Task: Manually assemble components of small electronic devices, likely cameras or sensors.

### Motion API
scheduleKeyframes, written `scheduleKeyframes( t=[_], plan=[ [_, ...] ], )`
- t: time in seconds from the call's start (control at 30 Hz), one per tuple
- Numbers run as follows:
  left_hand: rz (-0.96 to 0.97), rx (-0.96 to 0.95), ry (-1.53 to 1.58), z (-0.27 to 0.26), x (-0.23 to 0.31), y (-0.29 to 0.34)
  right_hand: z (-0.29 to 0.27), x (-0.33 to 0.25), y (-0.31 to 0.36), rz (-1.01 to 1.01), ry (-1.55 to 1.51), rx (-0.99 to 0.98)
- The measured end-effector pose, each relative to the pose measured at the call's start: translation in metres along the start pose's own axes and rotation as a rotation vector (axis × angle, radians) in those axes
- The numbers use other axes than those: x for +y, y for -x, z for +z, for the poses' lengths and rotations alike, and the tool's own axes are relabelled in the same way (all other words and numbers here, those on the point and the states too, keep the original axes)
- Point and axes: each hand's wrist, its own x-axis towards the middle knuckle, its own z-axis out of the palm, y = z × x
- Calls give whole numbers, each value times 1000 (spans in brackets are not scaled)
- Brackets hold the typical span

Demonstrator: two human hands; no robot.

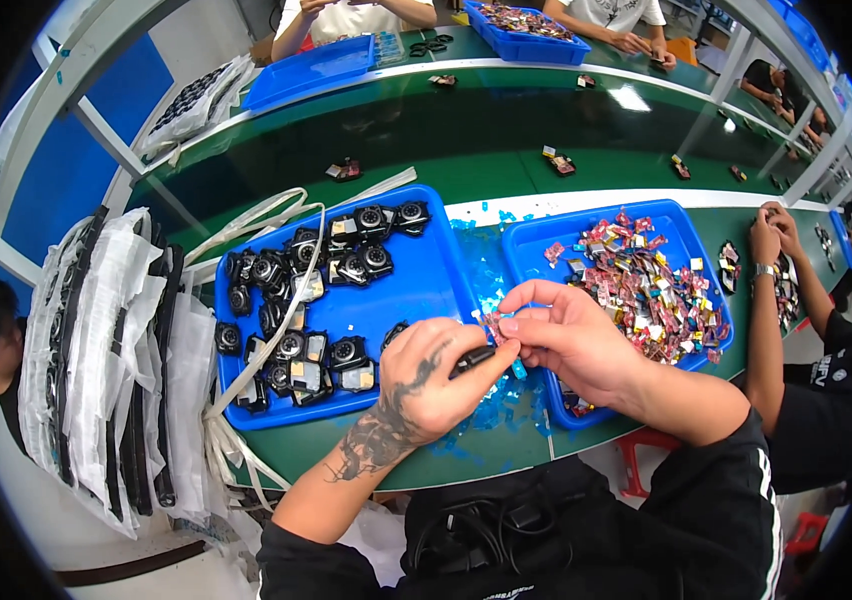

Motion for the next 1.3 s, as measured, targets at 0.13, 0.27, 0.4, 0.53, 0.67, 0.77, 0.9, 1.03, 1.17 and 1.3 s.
scheduleKeyframes(
  t=[0.13, 0.27, 0.4, 0.53, 0.67, 0.77, 0.9, 1.03, 1.17, 1.3],
  plan=[
    [-617, -136, 590, -4, 7, -3, 2, -4, 9, -463, 501, 78],
    [-640, -190, 677, -2, 3, 0, 5, -19, 19, -594, 811, -7],
    [-687, -219, 718, 0, 2, 0, 5, -29, 19, -536, 974, -77],
    [-664, -247, 706, 0, 3, 1, 4, -34, 20, -348, 967, -155],
    [-449, -123, 412, 1, 6, 0, -6, -25, 9, -125, 772, -176],
    [-363, -95, 266, 4, 7, 0, -6, -15, 5, -333, 894, -68],
    [-315, -99, 258, 7, 11, 0, -13, -8, -12, -573, 1253, 173],
    [-713, -66, 492, 4, 14, 0, -17, -8, -1, -545, 1432, 7],
    [-980, -78, 750, 4, 6, 1, 2, -18, 16, -629, 1034, 72],
    [-827, -126, 741, 6, 10, 5, 4, -4, 7, -713, 920, 33]
  ],
)
